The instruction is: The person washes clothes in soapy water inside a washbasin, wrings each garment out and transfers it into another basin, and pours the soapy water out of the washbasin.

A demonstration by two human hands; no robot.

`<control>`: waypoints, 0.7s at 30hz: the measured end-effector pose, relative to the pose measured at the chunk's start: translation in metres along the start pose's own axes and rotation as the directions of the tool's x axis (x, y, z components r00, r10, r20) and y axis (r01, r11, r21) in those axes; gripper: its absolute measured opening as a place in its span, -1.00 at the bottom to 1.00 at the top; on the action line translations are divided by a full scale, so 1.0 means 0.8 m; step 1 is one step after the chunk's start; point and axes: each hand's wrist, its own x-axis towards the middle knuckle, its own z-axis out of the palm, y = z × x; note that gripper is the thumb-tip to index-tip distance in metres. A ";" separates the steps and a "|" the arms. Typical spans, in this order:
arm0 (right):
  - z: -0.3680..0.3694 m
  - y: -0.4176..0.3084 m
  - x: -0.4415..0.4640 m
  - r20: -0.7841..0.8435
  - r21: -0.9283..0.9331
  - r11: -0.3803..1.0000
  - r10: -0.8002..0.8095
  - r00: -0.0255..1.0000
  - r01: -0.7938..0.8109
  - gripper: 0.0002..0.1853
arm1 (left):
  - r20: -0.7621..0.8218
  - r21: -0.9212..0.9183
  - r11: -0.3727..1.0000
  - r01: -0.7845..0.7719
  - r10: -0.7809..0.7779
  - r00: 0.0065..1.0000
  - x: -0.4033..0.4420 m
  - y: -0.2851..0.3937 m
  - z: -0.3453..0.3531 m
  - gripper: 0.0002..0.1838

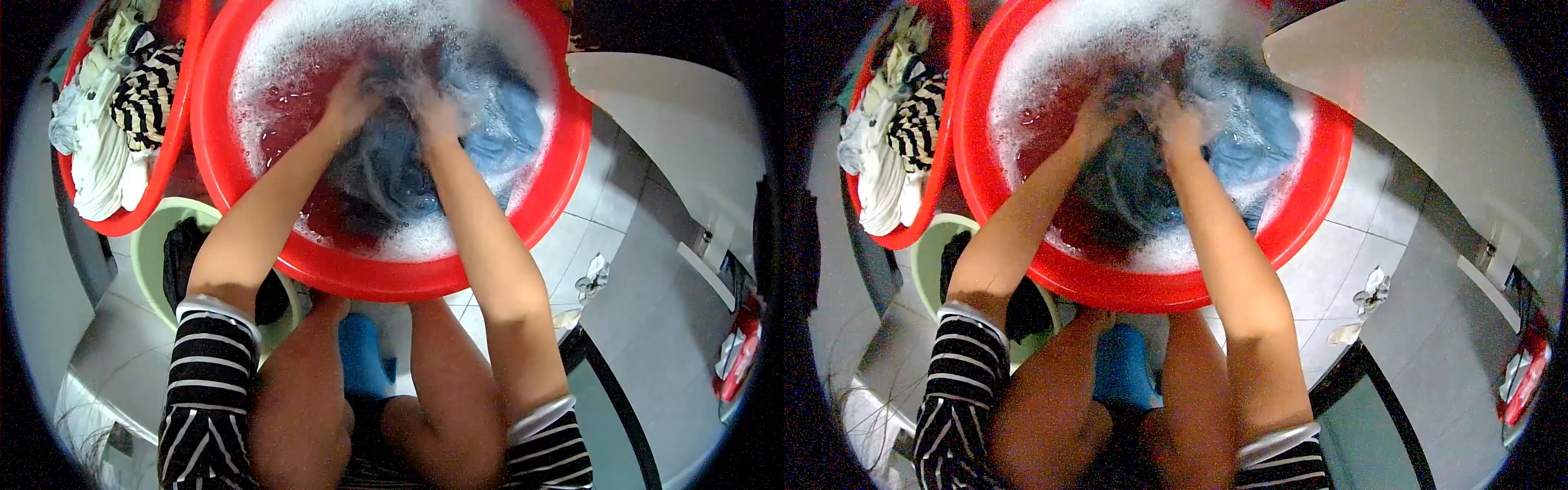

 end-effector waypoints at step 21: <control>-0.046 -0.079 -0.068 0.119 0.450 0.892 -0.094 0.988 0.031 -0.41 | -0.123 0.440 0.887 -0.142 0.216 0.969 -0.014 0.128 -0.054 -0.68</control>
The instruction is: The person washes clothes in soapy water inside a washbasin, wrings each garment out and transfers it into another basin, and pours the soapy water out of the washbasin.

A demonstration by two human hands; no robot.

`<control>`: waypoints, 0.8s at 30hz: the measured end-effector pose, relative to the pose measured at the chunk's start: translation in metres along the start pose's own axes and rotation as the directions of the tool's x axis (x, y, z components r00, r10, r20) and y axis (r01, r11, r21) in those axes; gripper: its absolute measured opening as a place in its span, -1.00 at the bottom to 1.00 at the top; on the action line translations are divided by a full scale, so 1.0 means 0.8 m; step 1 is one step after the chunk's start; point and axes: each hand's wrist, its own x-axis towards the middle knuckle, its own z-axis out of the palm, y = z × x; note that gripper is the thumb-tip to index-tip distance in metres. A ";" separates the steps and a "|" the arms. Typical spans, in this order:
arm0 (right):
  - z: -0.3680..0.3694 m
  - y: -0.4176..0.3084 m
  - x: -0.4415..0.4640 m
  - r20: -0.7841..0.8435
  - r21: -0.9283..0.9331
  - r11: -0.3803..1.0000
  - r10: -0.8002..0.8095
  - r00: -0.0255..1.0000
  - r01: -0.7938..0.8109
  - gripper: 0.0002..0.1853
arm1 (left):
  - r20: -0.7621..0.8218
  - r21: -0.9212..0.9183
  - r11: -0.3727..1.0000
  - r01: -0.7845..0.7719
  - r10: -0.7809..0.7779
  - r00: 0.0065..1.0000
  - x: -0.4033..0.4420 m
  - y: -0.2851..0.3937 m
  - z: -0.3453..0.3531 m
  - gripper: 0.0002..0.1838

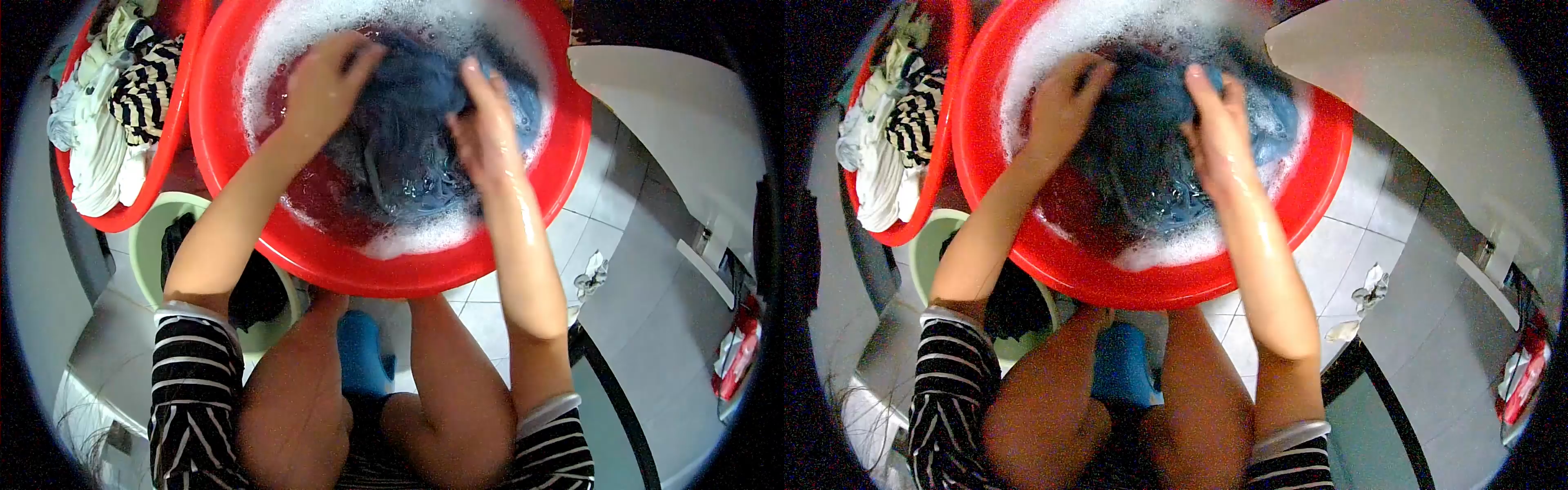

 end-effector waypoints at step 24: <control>-0.062 0.090 0.040 0.150 -0.796 -0.599 -0.060 0.987 0.084 -0.21 | 0.684 0.329 0.943 0.047 -0.273 0.677 -0.024 -0.084 0.069 -0.48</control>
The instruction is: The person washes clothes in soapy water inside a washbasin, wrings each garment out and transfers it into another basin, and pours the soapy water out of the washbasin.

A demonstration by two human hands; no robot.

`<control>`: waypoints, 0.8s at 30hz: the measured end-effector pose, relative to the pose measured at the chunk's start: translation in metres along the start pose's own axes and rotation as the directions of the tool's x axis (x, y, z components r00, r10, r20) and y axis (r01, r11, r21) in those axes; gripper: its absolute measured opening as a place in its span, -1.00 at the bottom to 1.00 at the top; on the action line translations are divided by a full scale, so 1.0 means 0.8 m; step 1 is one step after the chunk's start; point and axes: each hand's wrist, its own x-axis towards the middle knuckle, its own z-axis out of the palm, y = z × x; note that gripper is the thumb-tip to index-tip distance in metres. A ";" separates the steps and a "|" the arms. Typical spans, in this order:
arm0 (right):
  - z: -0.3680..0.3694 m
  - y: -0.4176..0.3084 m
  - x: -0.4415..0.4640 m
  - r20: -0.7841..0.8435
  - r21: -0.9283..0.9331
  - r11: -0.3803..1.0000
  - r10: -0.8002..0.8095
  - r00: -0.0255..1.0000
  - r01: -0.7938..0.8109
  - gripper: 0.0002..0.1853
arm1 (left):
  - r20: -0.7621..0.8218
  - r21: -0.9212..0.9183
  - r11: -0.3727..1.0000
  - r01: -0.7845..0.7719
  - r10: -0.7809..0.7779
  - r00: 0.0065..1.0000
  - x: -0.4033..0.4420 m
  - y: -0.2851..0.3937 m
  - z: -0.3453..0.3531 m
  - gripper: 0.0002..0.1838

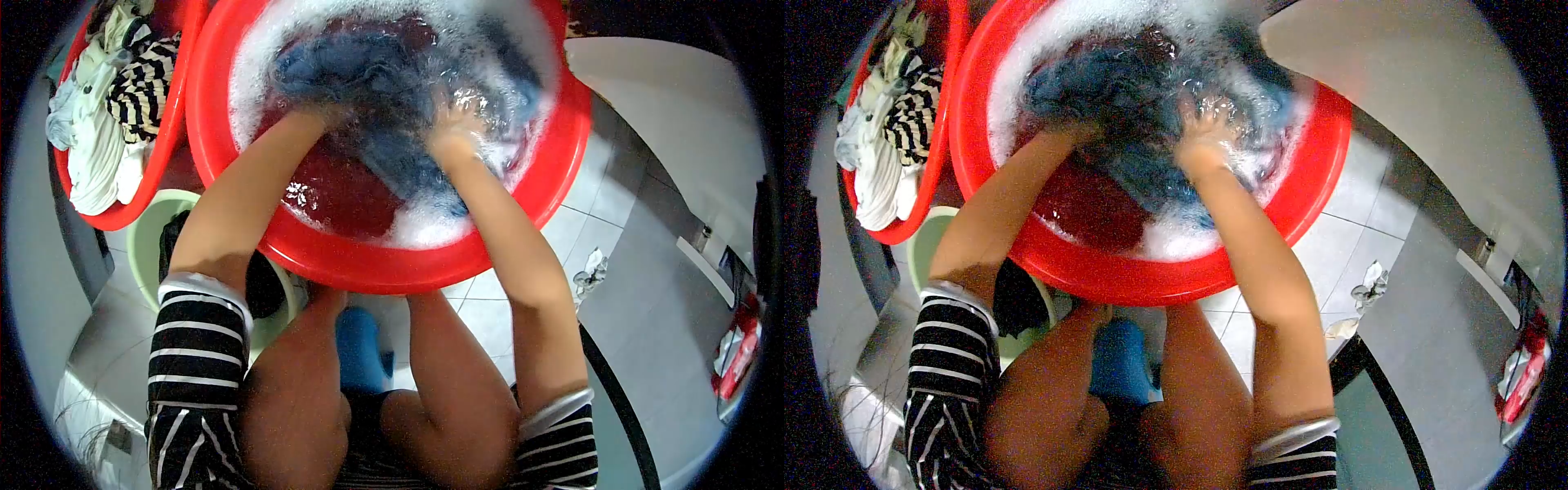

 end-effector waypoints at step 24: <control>-0.076 0.002 -0.137 0.055 0.961 0.275 -0.265 0.963 0.021 -0.32 | -0.404 -0.132 0.945 -0.300 0.225 0.886 -0.160 0.100 -0.025 -0.25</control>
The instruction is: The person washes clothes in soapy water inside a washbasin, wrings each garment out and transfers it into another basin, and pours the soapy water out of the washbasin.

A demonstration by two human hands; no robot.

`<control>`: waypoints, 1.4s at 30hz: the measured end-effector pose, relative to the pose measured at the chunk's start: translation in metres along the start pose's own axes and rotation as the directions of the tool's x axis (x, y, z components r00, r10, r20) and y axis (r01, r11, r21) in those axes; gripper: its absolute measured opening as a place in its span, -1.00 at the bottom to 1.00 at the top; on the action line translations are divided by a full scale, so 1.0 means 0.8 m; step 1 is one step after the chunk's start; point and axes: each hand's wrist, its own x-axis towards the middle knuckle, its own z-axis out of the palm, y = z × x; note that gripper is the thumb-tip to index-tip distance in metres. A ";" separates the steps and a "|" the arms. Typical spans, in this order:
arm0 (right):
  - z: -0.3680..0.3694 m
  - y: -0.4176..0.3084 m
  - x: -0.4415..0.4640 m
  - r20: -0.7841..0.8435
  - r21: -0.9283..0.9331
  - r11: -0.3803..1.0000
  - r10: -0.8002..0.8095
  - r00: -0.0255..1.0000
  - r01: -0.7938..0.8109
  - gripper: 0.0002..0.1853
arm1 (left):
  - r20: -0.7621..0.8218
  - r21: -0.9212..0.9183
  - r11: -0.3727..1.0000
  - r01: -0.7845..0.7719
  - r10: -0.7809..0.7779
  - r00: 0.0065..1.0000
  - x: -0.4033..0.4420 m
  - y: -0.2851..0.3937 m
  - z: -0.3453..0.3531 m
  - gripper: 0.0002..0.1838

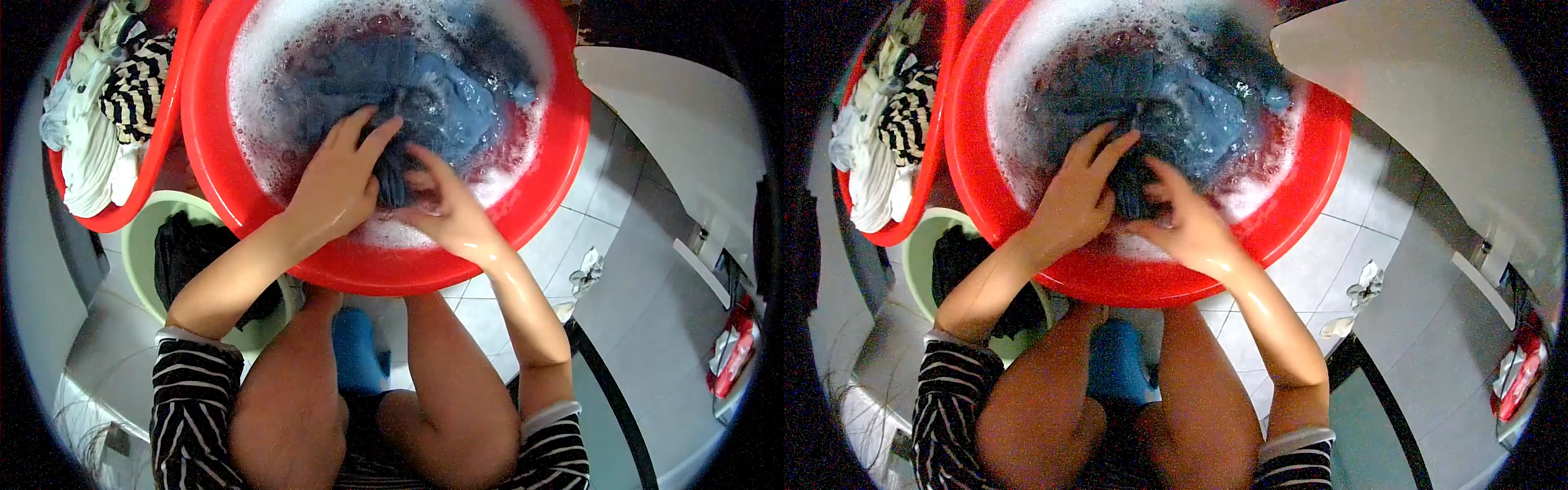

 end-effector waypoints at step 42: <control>-0.045 0.003 0.030 -0.395 0.000 0.988 -0.139 0.908 0.151 -0.23 | 0.042 0.312 0.914 -0.260 0.260 0.965 0.055 -0.062 -0.004 -0.53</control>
